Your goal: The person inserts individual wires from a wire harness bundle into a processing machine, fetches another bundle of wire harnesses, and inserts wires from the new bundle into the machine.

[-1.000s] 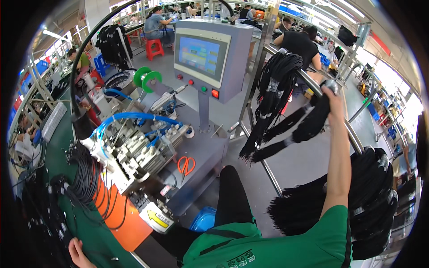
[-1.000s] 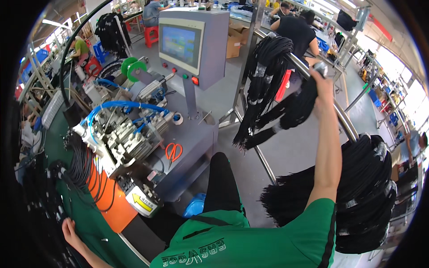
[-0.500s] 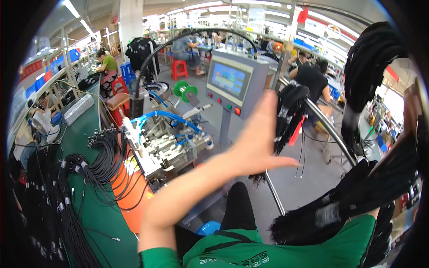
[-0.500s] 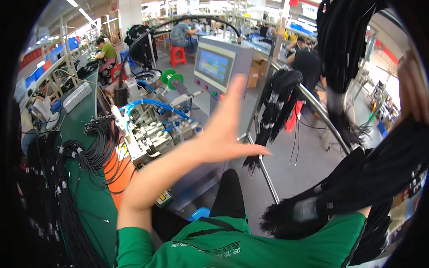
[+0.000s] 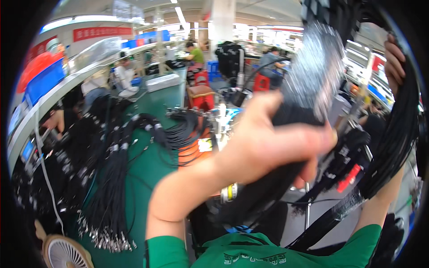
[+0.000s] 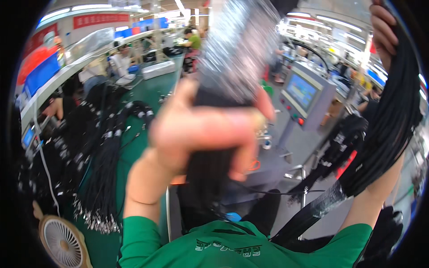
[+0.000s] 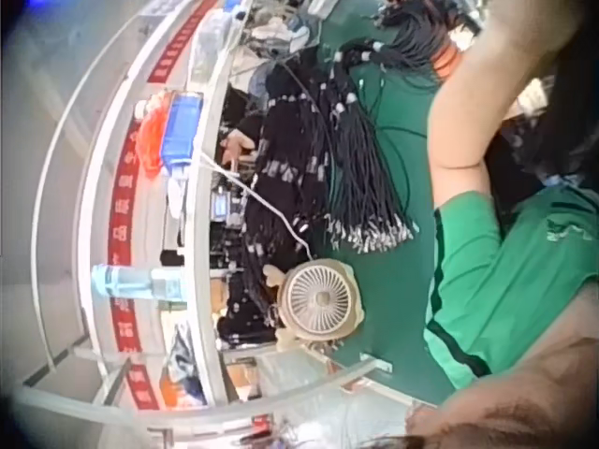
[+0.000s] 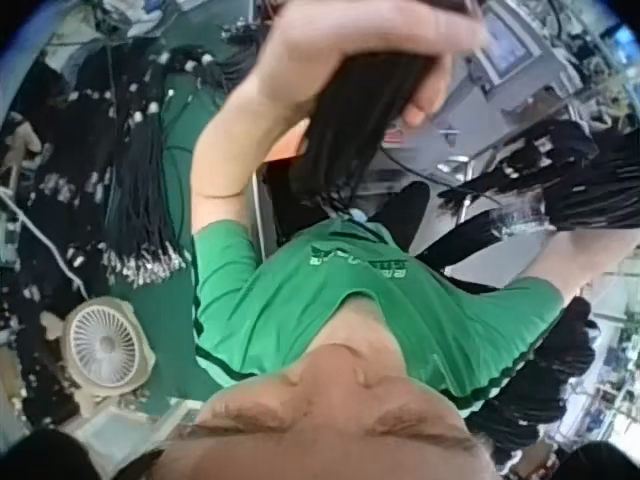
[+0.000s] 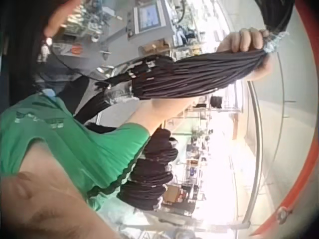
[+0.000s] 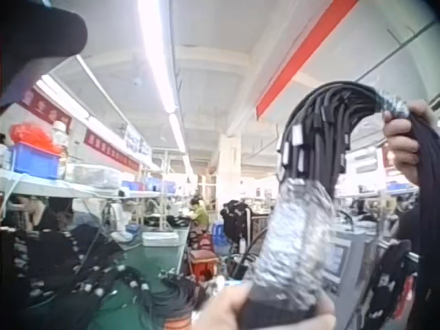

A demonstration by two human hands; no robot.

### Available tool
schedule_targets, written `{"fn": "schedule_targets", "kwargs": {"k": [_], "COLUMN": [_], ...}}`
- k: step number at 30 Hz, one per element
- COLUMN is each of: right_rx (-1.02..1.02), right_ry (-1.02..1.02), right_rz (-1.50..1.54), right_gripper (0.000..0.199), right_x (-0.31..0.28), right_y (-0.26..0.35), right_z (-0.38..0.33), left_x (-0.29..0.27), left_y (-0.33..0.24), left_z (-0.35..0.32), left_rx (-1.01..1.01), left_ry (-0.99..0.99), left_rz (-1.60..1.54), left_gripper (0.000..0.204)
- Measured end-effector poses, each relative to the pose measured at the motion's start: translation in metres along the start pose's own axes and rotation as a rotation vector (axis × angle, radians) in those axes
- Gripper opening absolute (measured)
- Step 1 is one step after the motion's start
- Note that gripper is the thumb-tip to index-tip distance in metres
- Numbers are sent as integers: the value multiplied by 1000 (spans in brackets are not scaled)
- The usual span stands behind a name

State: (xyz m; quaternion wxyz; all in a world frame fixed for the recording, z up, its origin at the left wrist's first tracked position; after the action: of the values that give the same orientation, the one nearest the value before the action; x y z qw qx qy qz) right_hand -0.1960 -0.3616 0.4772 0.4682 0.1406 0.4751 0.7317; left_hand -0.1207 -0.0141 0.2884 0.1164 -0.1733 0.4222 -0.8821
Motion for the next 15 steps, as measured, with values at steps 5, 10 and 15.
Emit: {"fn": "schedule_targets", "kwargs": {"k": [5,10,15], "right_rx": [-125,-27,138], "right_ry": [-52,62,-35], "right_rz": [263,306,287], "right_gripper": [45,45,25], "right_x": [22,52,201], "right_y": [-95,-177,-272], "right_z": [83,194,292], "left_x": [-27,-105,-222], "left_y": [-100,-155,-172], "left_z": [-23,-92,-204], "left_rx": [139,-144,-304], "left_ry": [-338,-661,-669], "left_rz": [435,1049,2319], "left_gripper": [58,54,61]}}
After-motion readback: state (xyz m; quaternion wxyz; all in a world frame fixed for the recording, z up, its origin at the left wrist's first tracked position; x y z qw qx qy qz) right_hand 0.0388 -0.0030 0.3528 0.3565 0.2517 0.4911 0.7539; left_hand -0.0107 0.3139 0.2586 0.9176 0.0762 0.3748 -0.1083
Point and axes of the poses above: each hand's wrist, its own z-axis towards the middle knuckle, its own x-axis out of the palm, y = z × x, the point moved 2 cm from there along z, towards the middle knuckle, and after that the axes turned 4 degrees about x, right-handed, at the moved point
